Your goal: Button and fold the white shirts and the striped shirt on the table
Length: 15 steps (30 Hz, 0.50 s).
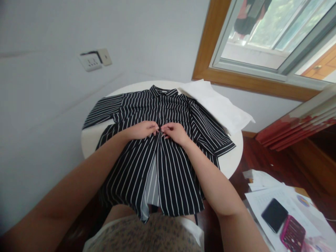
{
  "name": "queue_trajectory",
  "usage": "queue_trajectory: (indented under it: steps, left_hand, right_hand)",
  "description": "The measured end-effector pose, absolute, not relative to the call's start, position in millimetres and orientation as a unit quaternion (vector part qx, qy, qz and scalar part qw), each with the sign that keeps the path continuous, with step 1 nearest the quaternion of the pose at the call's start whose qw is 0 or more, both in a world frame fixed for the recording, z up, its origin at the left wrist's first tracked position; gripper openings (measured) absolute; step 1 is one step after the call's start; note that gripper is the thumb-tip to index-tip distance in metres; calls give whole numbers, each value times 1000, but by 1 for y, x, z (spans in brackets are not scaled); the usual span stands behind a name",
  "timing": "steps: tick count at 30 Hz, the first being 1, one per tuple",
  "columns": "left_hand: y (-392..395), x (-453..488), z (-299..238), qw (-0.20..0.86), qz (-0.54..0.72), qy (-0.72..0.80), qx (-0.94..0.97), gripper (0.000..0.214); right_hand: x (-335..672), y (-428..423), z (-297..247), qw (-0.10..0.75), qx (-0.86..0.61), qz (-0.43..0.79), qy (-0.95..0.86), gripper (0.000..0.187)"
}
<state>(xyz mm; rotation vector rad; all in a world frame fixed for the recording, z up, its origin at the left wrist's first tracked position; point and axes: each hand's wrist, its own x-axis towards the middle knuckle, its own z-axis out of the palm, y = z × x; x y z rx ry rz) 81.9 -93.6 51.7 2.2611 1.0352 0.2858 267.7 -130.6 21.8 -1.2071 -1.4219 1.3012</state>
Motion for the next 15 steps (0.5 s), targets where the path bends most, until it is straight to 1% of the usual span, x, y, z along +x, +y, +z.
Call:
queue_trajectory:
  steps: [9,12,15]
  left_hand:
    - [-90,81,49,329,106,394,852,22]
    - [-90,80,49,329,104,392,853,23]
    - [-90,80,49,335,102,400,847,29]
  right_hand:
    - [267,-131,21,416,-472,502,-594,15]
    - [264,-133,21,416,-488,471,-606,13]
    - [263,-134,20,403,-498,439,-630,8]
